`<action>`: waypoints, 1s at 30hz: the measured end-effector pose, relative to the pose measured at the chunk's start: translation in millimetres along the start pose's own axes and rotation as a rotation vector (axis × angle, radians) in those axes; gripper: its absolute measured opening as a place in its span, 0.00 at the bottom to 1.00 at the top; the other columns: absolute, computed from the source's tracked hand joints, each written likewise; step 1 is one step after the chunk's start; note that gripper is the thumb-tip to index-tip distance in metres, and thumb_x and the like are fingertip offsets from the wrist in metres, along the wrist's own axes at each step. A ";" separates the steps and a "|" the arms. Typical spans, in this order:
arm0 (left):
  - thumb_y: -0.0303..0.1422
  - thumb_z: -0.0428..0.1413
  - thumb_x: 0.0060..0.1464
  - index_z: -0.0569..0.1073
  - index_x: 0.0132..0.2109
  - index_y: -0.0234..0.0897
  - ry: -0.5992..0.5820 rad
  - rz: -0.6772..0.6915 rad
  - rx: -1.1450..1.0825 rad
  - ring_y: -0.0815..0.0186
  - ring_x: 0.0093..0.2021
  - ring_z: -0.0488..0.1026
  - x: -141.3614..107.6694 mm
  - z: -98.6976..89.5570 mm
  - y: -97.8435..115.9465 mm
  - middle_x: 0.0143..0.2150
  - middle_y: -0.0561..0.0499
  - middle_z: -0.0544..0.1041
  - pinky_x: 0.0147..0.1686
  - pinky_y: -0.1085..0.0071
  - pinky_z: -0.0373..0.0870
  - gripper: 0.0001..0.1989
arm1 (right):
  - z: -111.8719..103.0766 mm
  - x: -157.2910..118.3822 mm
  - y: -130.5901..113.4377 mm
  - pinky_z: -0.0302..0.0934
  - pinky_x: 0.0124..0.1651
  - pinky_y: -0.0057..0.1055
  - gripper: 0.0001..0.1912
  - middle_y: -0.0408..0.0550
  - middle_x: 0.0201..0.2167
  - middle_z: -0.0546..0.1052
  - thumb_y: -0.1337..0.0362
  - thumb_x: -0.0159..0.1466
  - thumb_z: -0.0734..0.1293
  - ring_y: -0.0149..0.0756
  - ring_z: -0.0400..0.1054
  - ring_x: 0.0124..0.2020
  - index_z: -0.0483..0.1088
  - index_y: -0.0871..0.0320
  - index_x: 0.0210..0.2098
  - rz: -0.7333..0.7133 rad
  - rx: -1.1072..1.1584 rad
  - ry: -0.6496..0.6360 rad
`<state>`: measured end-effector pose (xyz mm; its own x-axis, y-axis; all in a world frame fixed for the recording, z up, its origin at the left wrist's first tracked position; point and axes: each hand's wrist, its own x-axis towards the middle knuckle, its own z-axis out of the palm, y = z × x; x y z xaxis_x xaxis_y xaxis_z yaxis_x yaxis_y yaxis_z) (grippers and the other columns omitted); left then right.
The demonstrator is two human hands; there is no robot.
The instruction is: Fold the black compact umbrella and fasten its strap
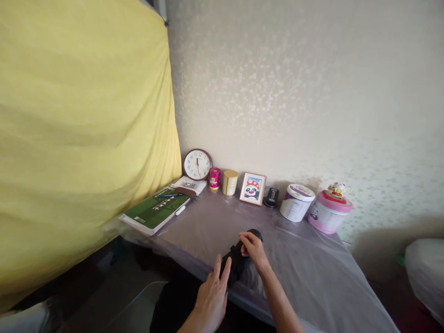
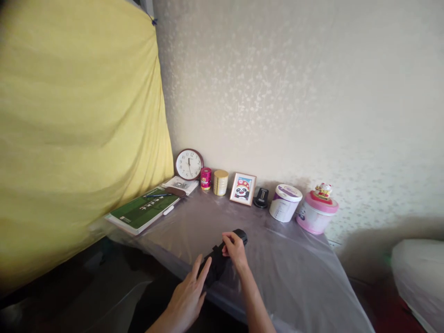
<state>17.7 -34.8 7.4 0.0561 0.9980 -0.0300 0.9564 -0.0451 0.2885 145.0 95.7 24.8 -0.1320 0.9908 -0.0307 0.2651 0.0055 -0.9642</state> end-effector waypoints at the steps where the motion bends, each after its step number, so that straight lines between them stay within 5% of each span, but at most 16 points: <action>1: 0.19 0.46 0.46 0.34 0.63 0.47 -0.001 0.006 -0.022 0.60 0.55 0.62 -1.4 -1.5 0.3 0.66 0.45 0.37 0.45 0.71 0.65 0.43 | -4.0 -1.3 0.8 0.61 0.20 0.24 0.15 0.40 0.20 0.70 0.57 0.55 0.59 0.26 0.62 0.16 0.67 0.59 0.37 -0.009 0.053 0.014; 4: 0.19 0.45 0.46 0.33 0.63 0.47 -0.003 0.020 -0.064 0.59 0.57 0.59 -3.0 -2.2 0.2 0.66 0.49 0.32 0.47 0.71 0.64 0.42 | -11.9 -6.4 0.4 0.61 0.21 0.25 0.16 0.45 0.30 0.74 0.57 0.54 0.60 0.26 0.64 0.18 0.68 0.59 0.37 -0.083 0.027 -0.016; 12: 0.19 0.45 0.46 0.33 0.63 0.46 0.008 0.067 -0.045 0.59 0.57 0.60 2.7 5.5 -2.8 0.66 0.50 0.37 0.48 0.70 0.64 0.43 | 1.5 -11.2 -8.0 0.62 0.39 0.31 0.17 0.48 0.36 0.76 0.69 0.53 0.59 0.33 0.68 0.31 0.71 0.57 0.41 -0.432 -0.522 -0.183; 18: 0.14 0.42 0.39 0.32 0.63 0.44 -0.009 0.053 0.044 0.62 0.55 0.62 4.1 10.2 -4.7 0.66 0.51 0.44 0.48 0.71 0.65 0.47 | 0.0 -16.2 -3.5 0.61 0.37 0.30 0.15 0.46 0.31 0.74 0.68 0.52 0.59 0.33 0.67 0.32 0.72 0.57 0.36 -0.395 -0.197 -0.115; 22: 0.13 0.40 0.38 0.33 0.63 0.40 0.004 0.066 0.075 0.63 0.58 0.59 4.1 14.0 -6.8 0.65 0.51 0.43 0.52 0.70 0.62 0.46 | -26.2 -34.8 -2.6 0.60 0.29 0.27 0.13 0.44 0.27 0.72 0.63 0.53 0.62 0.30 0.64 0.26 0.72 0.58 0.36 -0.247 0.110 -0.089; 30: 0.16 0.39 0.43 0.41 0.64 0.36 0.001 0.077 0.010 0.65 0.56 0.61 2.2 6.7 -8.0 0.65 0.50 0.46 0.52 0.71 0.61 0.39 | -96.3 -58.0 49.5 0.61 0.29 0.28 0.17 0.47 0.30 0.74 0.56 0.52 0.64 0.30 0.63 0.23 0.72 0.59 0.38 -0.141 0.055 0.224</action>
<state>12.1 -32.5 -1.4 0.1297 0.9915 -0.0069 0.9520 -0.1226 0.2805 257.7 51.5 4.2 0.0519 0.9860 0.1582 0.2056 0.1445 -0.9679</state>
